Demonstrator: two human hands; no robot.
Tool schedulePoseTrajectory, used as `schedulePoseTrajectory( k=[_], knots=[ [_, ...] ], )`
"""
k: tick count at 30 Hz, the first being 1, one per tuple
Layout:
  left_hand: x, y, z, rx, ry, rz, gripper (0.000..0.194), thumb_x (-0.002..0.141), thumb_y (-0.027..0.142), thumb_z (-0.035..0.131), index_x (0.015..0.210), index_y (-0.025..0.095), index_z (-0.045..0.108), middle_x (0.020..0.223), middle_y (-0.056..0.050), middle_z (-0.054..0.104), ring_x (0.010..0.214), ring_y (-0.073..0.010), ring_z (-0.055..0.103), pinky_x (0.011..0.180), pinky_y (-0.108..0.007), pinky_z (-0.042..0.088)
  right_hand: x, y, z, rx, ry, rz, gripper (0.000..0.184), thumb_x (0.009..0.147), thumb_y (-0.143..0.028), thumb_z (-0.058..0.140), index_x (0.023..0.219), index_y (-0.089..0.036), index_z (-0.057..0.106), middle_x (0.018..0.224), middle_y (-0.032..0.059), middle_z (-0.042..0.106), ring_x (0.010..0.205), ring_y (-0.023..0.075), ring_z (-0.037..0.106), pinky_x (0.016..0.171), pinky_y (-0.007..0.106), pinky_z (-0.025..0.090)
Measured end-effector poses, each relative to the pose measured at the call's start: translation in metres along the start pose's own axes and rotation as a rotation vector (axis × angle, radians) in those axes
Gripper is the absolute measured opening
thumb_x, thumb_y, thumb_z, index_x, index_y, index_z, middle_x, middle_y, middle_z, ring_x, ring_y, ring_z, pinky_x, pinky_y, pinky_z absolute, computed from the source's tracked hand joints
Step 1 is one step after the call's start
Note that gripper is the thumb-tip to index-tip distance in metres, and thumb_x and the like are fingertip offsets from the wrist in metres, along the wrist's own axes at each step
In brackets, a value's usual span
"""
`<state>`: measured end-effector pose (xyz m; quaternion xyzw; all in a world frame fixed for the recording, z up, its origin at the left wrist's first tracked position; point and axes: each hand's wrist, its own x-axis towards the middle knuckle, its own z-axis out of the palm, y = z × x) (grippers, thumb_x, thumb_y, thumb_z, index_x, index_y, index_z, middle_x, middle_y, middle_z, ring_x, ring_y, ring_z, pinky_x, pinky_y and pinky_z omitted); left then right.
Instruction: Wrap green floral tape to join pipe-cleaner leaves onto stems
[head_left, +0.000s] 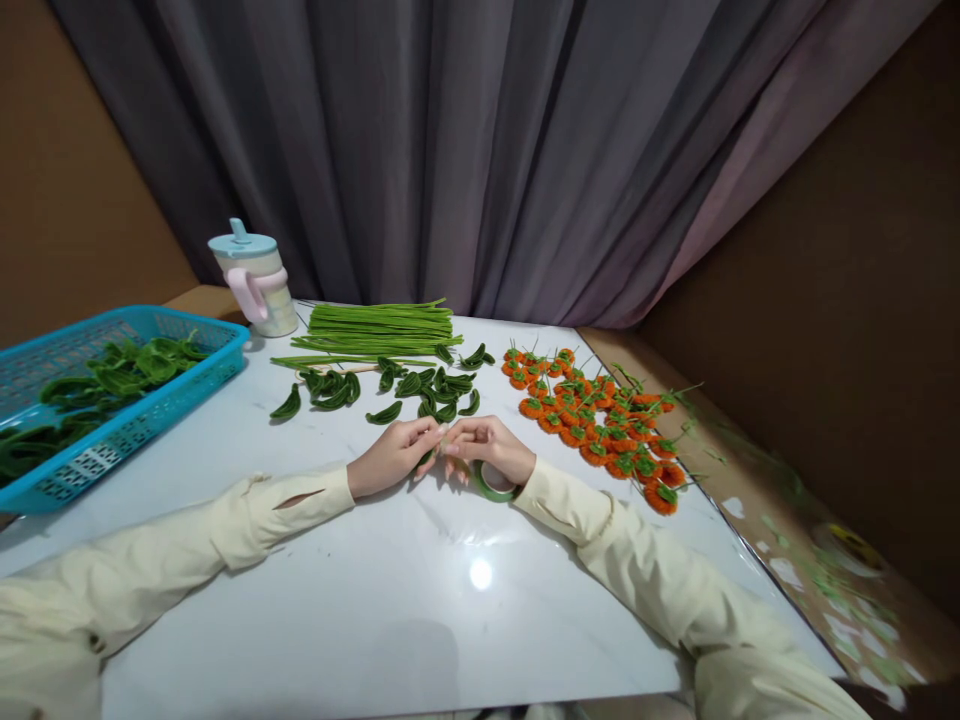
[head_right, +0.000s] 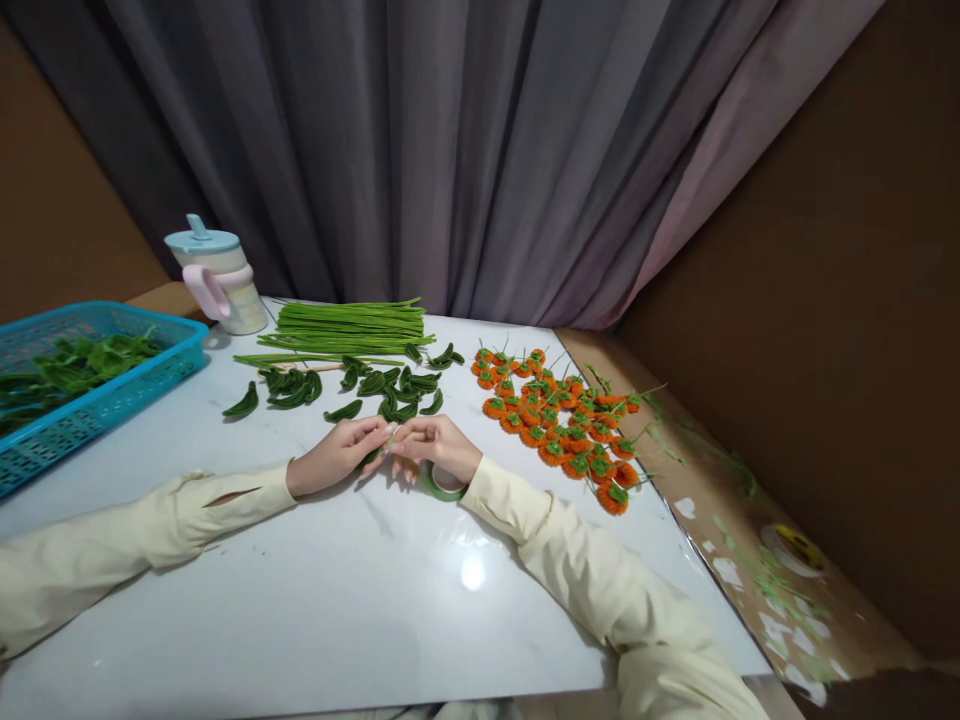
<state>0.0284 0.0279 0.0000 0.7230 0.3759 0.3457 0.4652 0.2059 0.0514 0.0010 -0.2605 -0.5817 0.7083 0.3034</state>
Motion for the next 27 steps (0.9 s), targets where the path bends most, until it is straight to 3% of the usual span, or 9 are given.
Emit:
schedulePoseTrajectory(
  k=[8,21,27],
  knots=[
    [-0.0005,0.0020,0.0010,0.110,-0.004,0.072,0.035,0.091,0.040,0.035,0.069,0.016,0.046,0.042,0.006,0.048,0.041,-0.0081,0.043,0.050,-0.019,0.037,-0.0009,-0.0002,0.0025,-0.053,-0.011,0.015,0.027,0.069,-0.036,0.069,0.070,-0.010,0.060,0.049,-0.0010,0.060,0.035,0.0043,0.044,0.035,0.016,0.033],
    [-0.0030,0.0016,0.0036,0.277,0.013,0.109,0.031,0.092,0.032,0.033,0.066,0.018,0.041,0.042,0.005,0.049,0.040,-0.0083,0.045,0.050,-0.018,0.038,-0.0016,-0.0010,0.0019,-0.054,-0.020,0.033,0.022,0.069,-0.030,0.066,0.070,-0.009,0.062,0.043,-0.0026,0.057,0.031,0.0045,0.040,0.034,0.017,0.030],
    [-0.0045,-0.0059,0.0048,0.480,0.024,0.236,0.024,0.090,0.025,0.031,0.069,0.018,0.040,0.047,0.005,0.044,0.040,-0.0083,0.041,0.044,-0.018,0.030,-0.0040,-0.0055,0.0033,-0.120,-0.038,0.079,0.018,0.069,-0.026,0.064,0.065,-0.009,0.061,0.041,-0.0031,0.055,0.031,0.0038,0.037,0.033,0.016,0.027]
  ],
)
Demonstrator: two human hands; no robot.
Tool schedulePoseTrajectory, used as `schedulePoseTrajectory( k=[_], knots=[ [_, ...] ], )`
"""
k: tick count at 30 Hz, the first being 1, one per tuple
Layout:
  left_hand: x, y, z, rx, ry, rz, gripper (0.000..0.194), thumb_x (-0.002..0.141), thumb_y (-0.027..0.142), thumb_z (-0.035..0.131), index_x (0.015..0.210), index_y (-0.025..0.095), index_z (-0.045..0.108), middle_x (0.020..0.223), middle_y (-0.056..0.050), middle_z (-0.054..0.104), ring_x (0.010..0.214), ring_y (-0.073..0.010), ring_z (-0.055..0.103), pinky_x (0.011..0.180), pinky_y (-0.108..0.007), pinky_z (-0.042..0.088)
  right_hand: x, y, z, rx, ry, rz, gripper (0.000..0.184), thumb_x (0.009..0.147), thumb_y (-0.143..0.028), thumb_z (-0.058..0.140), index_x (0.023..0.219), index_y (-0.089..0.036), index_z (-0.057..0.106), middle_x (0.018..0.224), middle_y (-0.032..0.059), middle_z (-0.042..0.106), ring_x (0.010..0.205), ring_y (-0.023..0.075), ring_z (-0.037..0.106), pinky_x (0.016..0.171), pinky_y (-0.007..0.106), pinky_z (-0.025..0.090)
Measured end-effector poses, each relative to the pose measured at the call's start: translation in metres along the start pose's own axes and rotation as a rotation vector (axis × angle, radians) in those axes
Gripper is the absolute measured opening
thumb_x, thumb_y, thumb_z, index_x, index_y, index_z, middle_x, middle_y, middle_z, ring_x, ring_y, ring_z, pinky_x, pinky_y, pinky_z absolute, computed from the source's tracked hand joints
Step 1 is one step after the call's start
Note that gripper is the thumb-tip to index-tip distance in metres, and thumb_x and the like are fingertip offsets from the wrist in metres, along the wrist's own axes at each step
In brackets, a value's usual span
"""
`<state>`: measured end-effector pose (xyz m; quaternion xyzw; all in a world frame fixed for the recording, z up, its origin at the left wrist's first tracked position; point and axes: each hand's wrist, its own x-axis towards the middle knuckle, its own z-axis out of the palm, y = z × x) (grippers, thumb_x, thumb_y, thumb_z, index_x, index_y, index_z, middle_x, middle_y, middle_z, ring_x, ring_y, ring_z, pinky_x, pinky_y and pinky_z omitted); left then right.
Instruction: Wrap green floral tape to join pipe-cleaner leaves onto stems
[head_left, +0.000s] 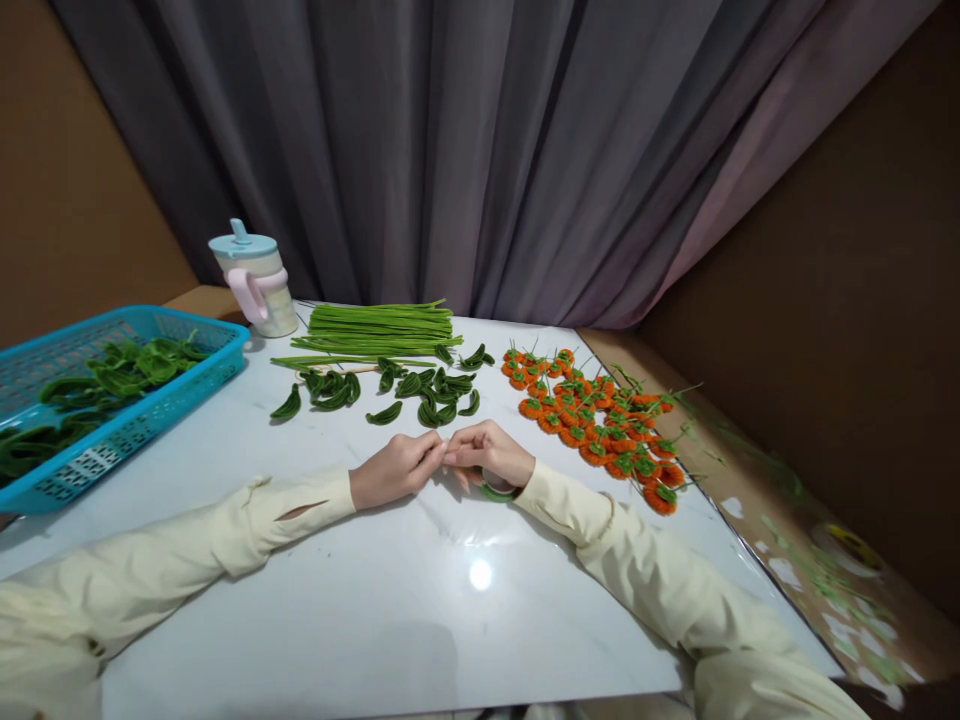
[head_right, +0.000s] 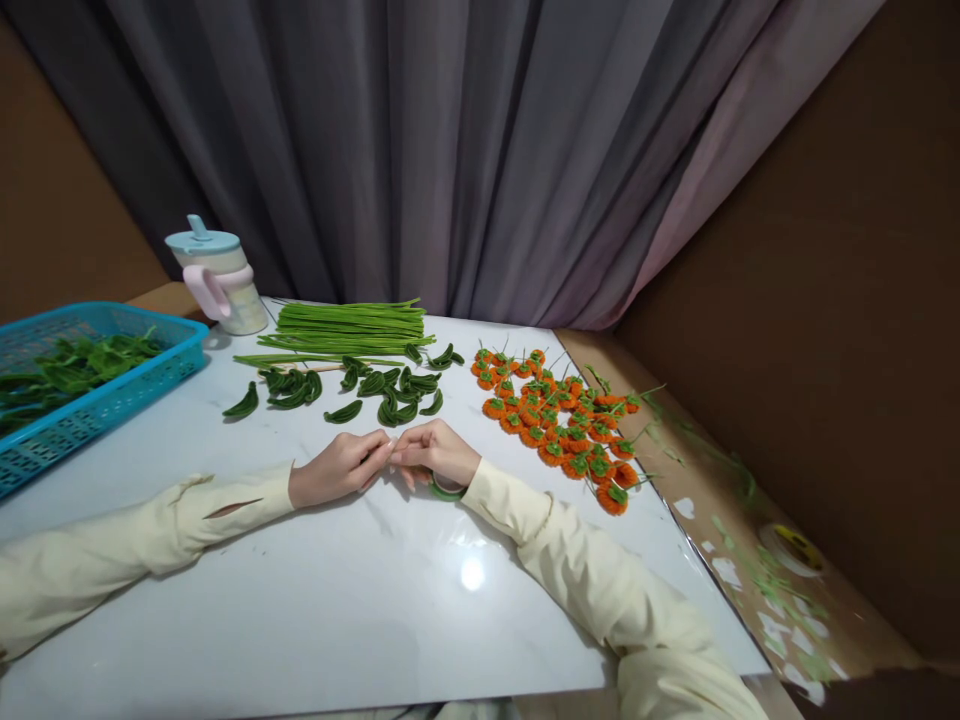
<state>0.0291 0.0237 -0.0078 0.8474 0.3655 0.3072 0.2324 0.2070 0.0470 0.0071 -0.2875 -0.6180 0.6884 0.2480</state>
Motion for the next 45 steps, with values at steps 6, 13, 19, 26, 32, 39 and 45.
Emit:
schedulePoseTrajectory(
  k=[6,13,19,26,32,39,45],
  knots=[
    [-0.002,-0.005,0.004,0.116,0.000,0.106,0.022,0.089,0.022,0.029,0.069,0.019,0.038,0.052,0.005,0.043,0.043,-0.0089,0.043,0.046,-0.019,0.031,0.000,-0.001,0.001,-0.070,0.010,0.023,0.016,0.067,-0.023,0.062,0.062,-0.009,0.060,0.038,-0.0031,0.054,0.030,0.0038,0.035,0.032,0.016,0.025],
    [-0.003,-0.007,0.004,0.163,-0.009,0.142,0.023,0.089,0.022,0.027,0.068,0.019,0.036,0.053,0.003,0.044,0.045,-0.0101,0.044,0.046,-0.020,0.032,-0.002,-0.001,0.004,-0.137,0.029,0.009,0.013,0.069,-0.020,0.057,0.061,-0.009,0.058,0.038,-0.0035,0.053,0.030,0.0031,0.033,0.032,0.016,0.023],
    [-0.003,-0.004,0.003,0.123,-0.012,0.126,0.022,0.088,0.022,0.028,0.067,0.019,0.037,0.051,0.004,0.043,0.043,-0.0092,0.043,0.045,-0.019,0.031,0.000,0.005,0.002,-0.176,0.023,-0.037,0.014,0.070,-0.020,0.057,0.061,-0.010,0.057,0.039,-0.0040,0.053,0.030,0.0025,0.033,0.032,0.015,0.024],
    [0.001,0.005,-0.003,-0.137,-0.029,-0.033,0.030,0.090,0.027,0.033,0.064,0.017,0.041,0.044,0.006,0.046,0.039,-0.0064,0.041,0.044,-0.016,0.033,0.001,0.009,-0.007,-0.078,-0.052,-0.067,0.023,0.071,-0.031,0.064,0.069,-0.008,0.060,0.044,-0.0018,0.057,0.032,0.0040,0.039,0.033,0.016,0.030],
    [0.004,0.007,-0.008,-0.311,-0.074,-0.092,0.035,0.093,0.032,0.033,0.062,0.016,0.042,0.040,0.007,0.044,0.038,-0.0058,0.041,0.047,-0.016,0.037,0.000,0.005,-0.008,-0.028,-0.070,-0.065,0.026,0.074,-0.033,0.063,0.076,-0.007,0.063,0.045,-0.0014,0.058,0.032,0.0041,0.041,0.033,0.016,0.031],
    [0.004,0.003,-0.008,-0.438,-0.123,-0.136,0.038,0.093,0.038,0.032,0.065,0.016,0.044,0.044,0.005,0.046,0.041,-0.0068,0.042,0.049,-0.018,0.038,-0.001,0.002,-0.006,0.023,-0.064,-0.045,0.025,0.072,-0.031,0.064,0.075,-0.006,0.064,0.043,-0.0012,0.058,0.029,0.0039,0.039,0.031,0.016,0.028],
    [0.004,0.003,-0.007,-0.500,-0.130,-0.170,0.039,0.092,0.040,0.033,0.065,0.016,0.043,0.045,0.005,0.045,0.042,-0.0071,0.041,0.050,-0.019,0.037,-0.001,0.003,-0.006,0.044,-0.054,-0.041,0.026,0.071,-0.031,0.065,0.075,-0.006,0.063,0.042,-0.0018,0.057,0.029,0.0038,0.038,0.031,0.016,0.027]
  ],
)
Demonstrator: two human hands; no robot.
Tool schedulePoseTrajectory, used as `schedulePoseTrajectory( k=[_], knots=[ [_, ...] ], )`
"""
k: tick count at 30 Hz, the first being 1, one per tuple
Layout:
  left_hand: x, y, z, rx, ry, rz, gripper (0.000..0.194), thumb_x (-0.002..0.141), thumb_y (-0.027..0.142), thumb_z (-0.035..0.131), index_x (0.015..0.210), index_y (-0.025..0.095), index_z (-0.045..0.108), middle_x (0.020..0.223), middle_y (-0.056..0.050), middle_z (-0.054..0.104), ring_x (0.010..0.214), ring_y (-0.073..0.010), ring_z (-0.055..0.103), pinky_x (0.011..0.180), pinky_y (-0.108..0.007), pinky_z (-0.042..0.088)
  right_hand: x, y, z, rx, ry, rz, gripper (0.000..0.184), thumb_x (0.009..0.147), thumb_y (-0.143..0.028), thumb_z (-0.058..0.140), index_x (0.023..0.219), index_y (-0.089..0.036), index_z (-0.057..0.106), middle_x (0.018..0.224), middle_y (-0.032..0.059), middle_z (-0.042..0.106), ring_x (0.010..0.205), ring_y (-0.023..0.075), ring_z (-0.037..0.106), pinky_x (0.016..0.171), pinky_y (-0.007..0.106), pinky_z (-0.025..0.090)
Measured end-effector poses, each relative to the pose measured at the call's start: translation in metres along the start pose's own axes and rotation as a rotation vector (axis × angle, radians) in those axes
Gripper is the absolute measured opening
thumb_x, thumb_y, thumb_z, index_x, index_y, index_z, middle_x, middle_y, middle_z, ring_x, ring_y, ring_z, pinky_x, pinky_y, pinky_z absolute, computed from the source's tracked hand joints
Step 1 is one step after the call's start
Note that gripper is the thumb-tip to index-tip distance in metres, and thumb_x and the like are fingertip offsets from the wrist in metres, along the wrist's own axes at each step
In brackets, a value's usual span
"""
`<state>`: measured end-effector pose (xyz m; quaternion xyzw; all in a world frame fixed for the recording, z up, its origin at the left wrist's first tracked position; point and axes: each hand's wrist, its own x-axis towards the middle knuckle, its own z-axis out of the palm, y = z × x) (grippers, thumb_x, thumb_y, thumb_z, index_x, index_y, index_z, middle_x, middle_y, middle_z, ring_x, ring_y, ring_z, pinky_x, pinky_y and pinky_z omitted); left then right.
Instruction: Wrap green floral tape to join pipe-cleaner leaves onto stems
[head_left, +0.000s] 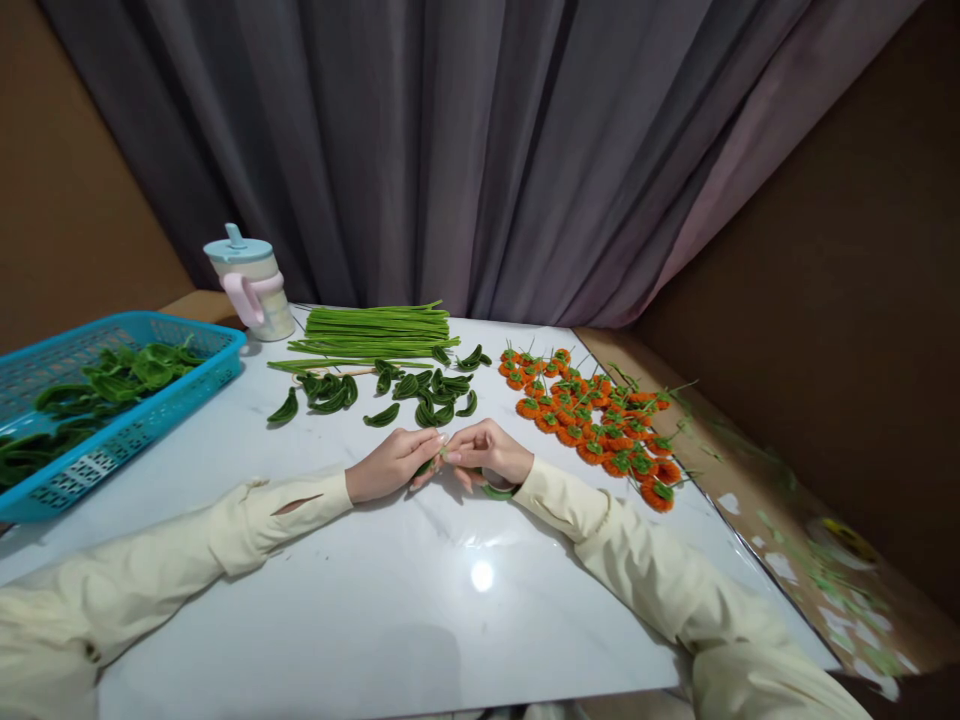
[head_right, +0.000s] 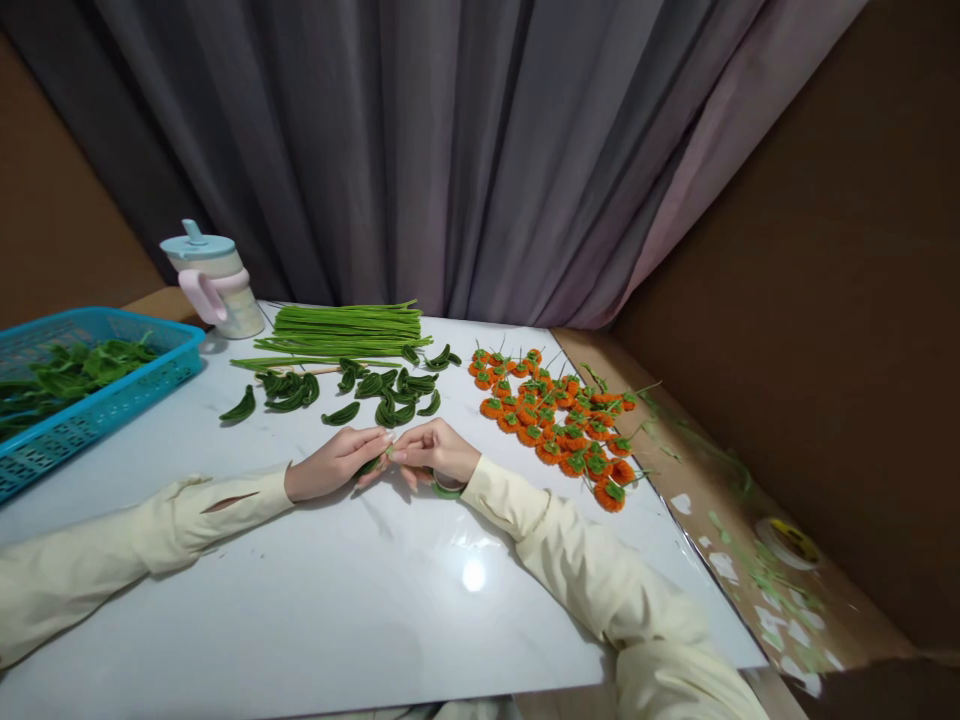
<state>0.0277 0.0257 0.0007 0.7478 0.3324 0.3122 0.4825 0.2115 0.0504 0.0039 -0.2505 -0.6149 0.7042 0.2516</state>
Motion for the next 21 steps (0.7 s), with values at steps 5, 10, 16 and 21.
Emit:
schedulePoseTrajectory(
  k=[5,10,16,21],
  knots=[
    [0.0011,-0.0010,0.0003,-0.087,-0.021,-0.026,0.039,0.092,0.042,0.032,0.067,0.016,0.044,0.046,0.005,0.044,0.043,-0.0074,0.040,0.049,-0.020,0.036,-0.0012,-0.0012,0.0017,0.011,0.013,0.015,0.025,0.070,-0.031,0.066,0.074,-0.006,0.063,0.040,-0.0030,0.055,0.028,0.0030,0.037,0.030,0.016,0.024],
    [0.0013,-0.0015,0.0008,-0.126,-0.025,-0.038,0.039,0.092,0.043,0.032,0.067,0.016,0.043,0.048,0.005,0.044,0.043,-0.0074,0.039,0.050,-0.021,0.036,-0.0012,0.0000,0.0020,0.005,0.036,0.034,0.024,0.070,-0.031,0.067,0.074,-0.007,0.063,0.040,-0.0034,0.054,0.029,0.0034,0.037,0.030,0.016,0.024],
    [0.0009,-0.0006,0.0004,-0.094,-0.019,-0.034,0.038,0.092,0.043,0.032,0.067,0.016,0.042,0.047,0.006,0.042,0.043,-0.0068,0.037,0.047,-0.019,0.034,-0.0001,0.0029,0.0011,0.000,0.047,0.027,0.023,0.070,-0.031,0.066,0.072,-0.008,0.063,0.039,-0.0041,0.053,0.029,0.0035,0.037,0.031,0.016,0.024],
    [0.0009,0.0030,-0.0005,0.003,-0.023,-0.010,0.034,0.091,0.041,0.036,0.067,0.016,0.041,0.046,0.007,0.042,0.042,-0.0063,0.035,0.045,-0.018,0.030,-0.0017,0.0018,0.0008,-0.002,0.024,0.029,0.023,0.072,-0.030,0.065,0.071,-0.008,0.062,0.040,-0.0038,0.053,0.029,0.0032,0.036,0.032,0.016,0.023]
  ],
)
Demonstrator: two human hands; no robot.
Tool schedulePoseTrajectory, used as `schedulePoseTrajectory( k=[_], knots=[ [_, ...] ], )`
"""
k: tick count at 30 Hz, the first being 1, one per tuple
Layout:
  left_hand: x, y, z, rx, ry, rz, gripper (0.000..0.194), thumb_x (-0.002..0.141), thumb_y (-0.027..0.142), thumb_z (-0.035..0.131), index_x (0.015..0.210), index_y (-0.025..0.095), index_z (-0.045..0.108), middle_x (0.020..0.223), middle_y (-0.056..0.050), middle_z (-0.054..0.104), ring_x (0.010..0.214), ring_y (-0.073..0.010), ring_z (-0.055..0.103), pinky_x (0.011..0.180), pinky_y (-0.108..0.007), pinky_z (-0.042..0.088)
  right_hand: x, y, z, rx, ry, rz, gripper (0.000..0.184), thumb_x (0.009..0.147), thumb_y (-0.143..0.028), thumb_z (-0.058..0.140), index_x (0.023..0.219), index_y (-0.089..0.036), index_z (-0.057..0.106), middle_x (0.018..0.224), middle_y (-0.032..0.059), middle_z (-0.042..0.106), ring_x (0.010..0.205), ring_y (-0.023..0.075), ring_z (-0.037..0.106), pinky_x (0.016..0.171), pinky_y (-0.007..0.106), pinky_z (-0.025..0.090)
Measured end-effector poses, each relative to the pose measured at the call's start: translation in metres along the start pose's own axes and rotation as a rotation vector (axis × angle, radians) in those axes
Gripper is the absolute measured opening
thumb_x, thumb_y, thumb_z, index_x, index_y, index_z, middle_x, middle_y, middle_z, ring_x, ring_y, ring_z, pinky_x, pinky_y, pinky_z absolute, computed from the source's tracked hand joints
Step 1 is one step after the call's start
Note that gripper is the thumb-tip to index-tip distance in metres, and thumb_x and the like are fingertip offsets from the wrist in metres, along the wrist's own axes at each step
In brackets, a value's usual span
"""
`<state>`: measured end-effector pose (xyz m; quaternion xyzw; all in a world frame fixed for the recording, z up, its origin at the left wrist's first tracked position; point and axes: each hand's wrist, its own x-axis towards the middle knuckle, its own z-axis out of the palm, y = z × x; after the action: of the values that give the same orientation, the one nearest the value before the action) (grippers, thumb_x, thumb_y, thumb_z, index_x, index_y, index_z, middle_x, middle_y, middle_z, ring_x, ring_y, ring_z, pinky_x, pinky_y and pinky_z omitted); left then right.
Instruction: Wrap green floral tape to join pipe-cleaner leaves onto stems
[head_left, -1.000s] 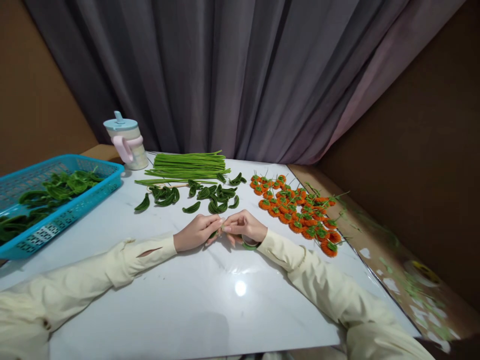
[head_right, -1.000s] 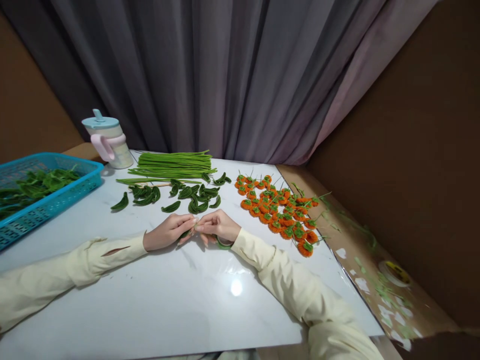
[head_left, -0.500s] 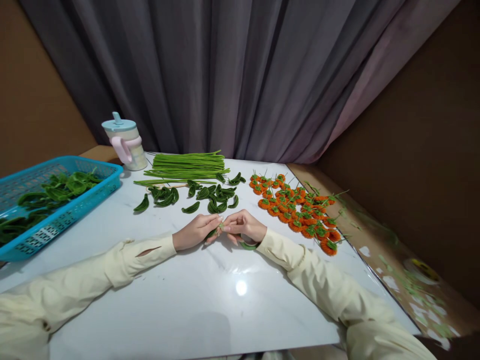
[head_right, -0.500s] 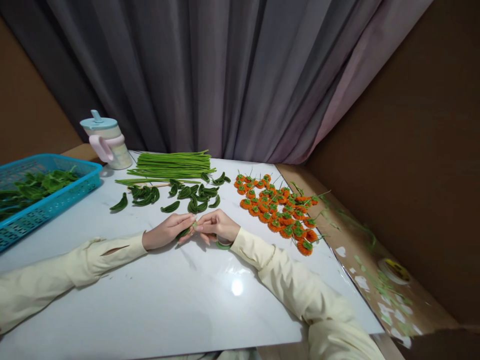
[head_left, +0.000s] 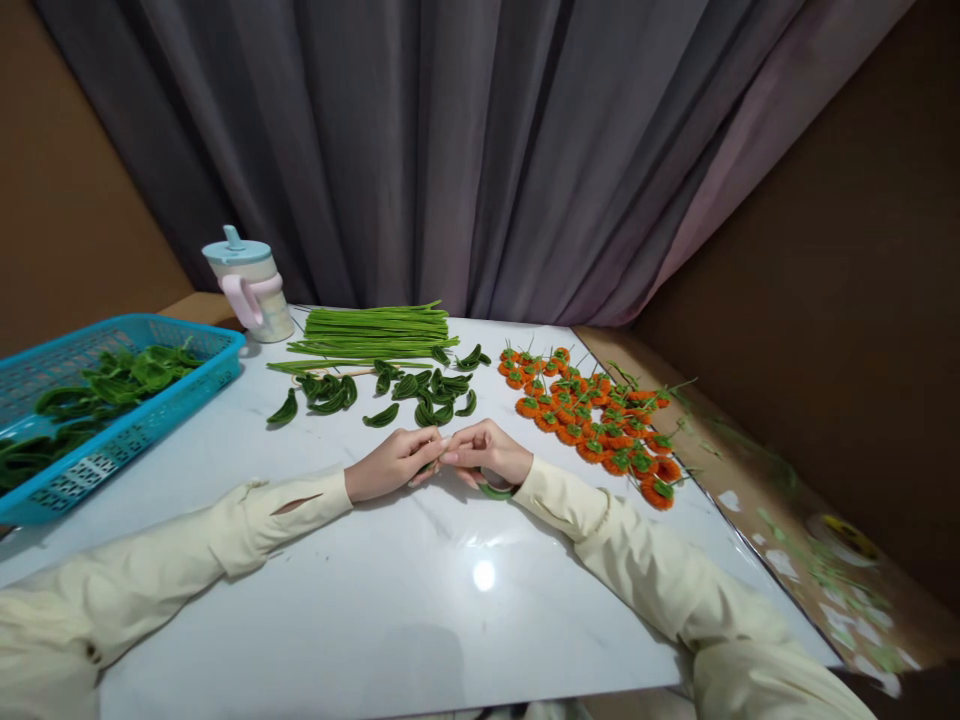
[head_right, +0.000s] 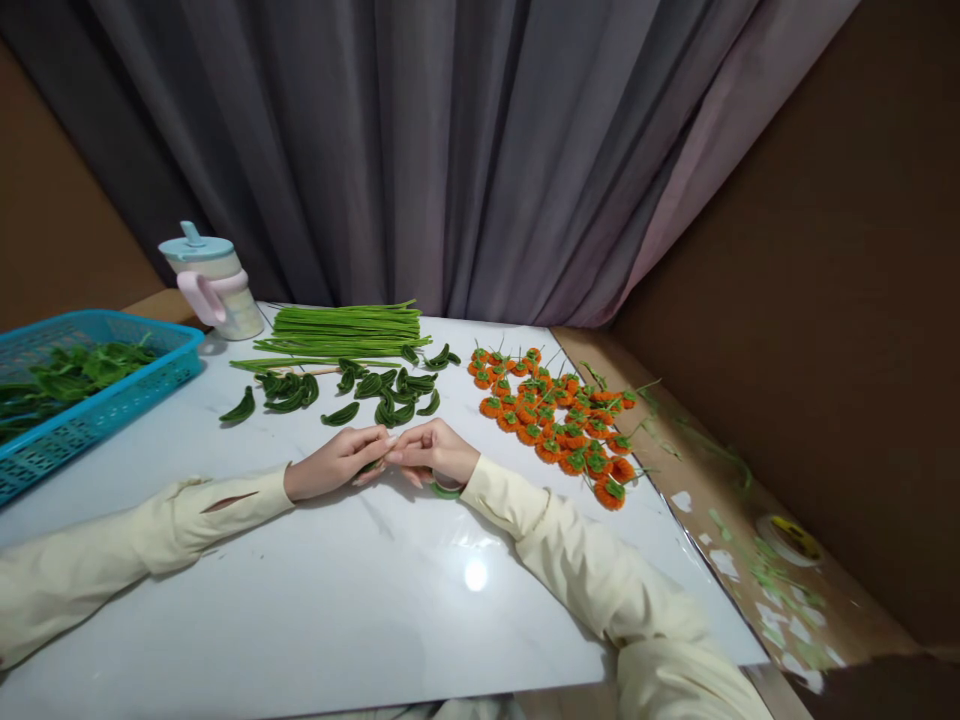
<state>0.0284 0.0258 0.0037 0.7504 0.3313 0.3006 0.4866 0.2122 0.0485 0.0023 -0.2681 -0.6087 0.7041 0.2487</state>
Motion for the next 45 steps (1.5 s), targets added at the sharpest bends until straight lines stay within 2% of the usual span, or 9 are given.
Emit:
schedulePoseTrajectory(
  k=[3,9,13,17,24,28,36,42,45],
  knots=[
    [0.001,0.001,0.000,0.078,0.025,0.030,0.034,0.091,0.037,0.035,0.066,0.016,0.043,0.046,0.007,0.042,0.043,-0.0064,0.036,0.046,-0.018,0.031,-0.001,-0.002,0.001,-0.012,-0.009,0.015,0.024,0.073,-0.032,0.063,0.075,-0.007,0.063,0.039,-0.0041,0.052,0.029,0.0031,0.035,0.032,0.017,0.023],
    [-0.002,-0.005,0.003,0.396,0.118,0.171,0.028,0.090,0.026,0.035,0.068,0.016,0.047,0.052,0.004,0.048,0.045,-0.0066,0.043,0.049,-0.017,0.034,-0.001,-0.007,0.002,-0.090,-0.018,0.030,0.025,0.072,-0.031,0.062,0.072,-0.007,0.064,0.037,-0.0048,0.050,0.029,0.0028,0.032,0.032,0.017,0.021],
    [-0.006,-0.012,0.005,0.532,0.129,0.260,0.023,0.090,0.022,0.032,0.074,0.016,0.048,0.061,0.001,0.054,0.050,-0.0083,0.048,0.051,-0.018,0.035,-0.001,-0.006,0.001,-0.129,-0.035,0.033,0.023,0.071,-0.029,0.062,0.072,-0.007,0.064,0.038,-0.0044,0.051,0.029,0.0028,0.033,0.032,0.016,0.022],
    [-0.006,-0.012,0.005,0.589,0.106,0.286,0.022,0.089,0.021,0.031,0.072,0.017,0.044,0.059,0.002,0.050,0.048,-0.0086,0.045,0.049,-0.019,0.034,-0.001,-0.004,0.001,-0.202,-0.040,0.010,0.022,0.073,-0.028,0.059,0.071,-0.007,0.063,0.038,-0.0046,0.051,0.030,0.0024,0.032,0.032,0.015,0.023],
    [-0.005,-0.011,0.006,0.572,0.083,0.307,0.024,0.089,0.022,0.030,0.069,0.018,0.042,0.054,0.004,0.044,0.044,-0.0079,0.039,0.046,-0.020,0.030,0.000,0.000,0.001,-0.386,-0.025,-0.055,0.016,0.073,-0.020,0.056,0.062,-0.009,0.060,0.040,-0.0045,0.050,0.034,0.0029,0.037,0.035,0.014,0.029],
    [-0.004,-0.005,0.004,0.436,0.108,0.226,0.028,0.090,0.024,0.032,0.066,0.017,0.045,0.051,0.004,0.046,0.043,-0.0067,0.040,0.046,-0.018,0.032,0.000,0.000,-0.001,-0.276,-0.054,-0.023,0.026,0.075,-0.031,0.058,0.076,-0.006,0.064,0.042,-0.0038,0.052,0.032,0.0027,0.034,0.033,0.015,0.026],
    [-0.002,0.005,0.002,0.278,0.100,0.125,0.036,0.089,0.031,0.034,0.057,0.017,0.040,0.044,0.006,0.042,0.041,-0.0063,0.036,0.044,-0.017,0.031,0.000,0.003,-0.003,-0.233,-0.051,-0.046,0.033,0.077,-0.039,0.059,0.080,-0.007,0.063,0.045,-0.0026,0.055,0.032,0.0034,0.038,0.033,0.016,0.028],
    [-0.001,0.000,0.002,0.272,0.121,0.115,0.035,0.089,0.031,0.036,0.057,0.016,0.040,0.045,0.006,0.042,0.041,-0.0058,0.037,0.044,-0.017,0.030,0.000,0.005,-0.002,-0.217,-0.006,-0.045,0.032,0.077,-0.038,0.059,0.089,-0.008,0.061,0.041,-0.0056,0.053,0.028,0.0033,0.035,0.030,0.015,0.027],
    [-0.001,-0.002,0.002,0.325,0.139,0.131,0.033,0.089,0.029,0.037,0.059,0.016,0.043,0.047,0.005,0.043,0.042,-0.0059,0.038,0.046,-0.017,0.031,0.000,0.003,-0.002,-0.175,-0.018,-0.028,0.030,0.076,-0.037,0.060,0.083,-0.008,0.062,0.039,-0.0054,0.053,0.026,0.0035,0.035,0.029,0.015,0.026]
  ],
)
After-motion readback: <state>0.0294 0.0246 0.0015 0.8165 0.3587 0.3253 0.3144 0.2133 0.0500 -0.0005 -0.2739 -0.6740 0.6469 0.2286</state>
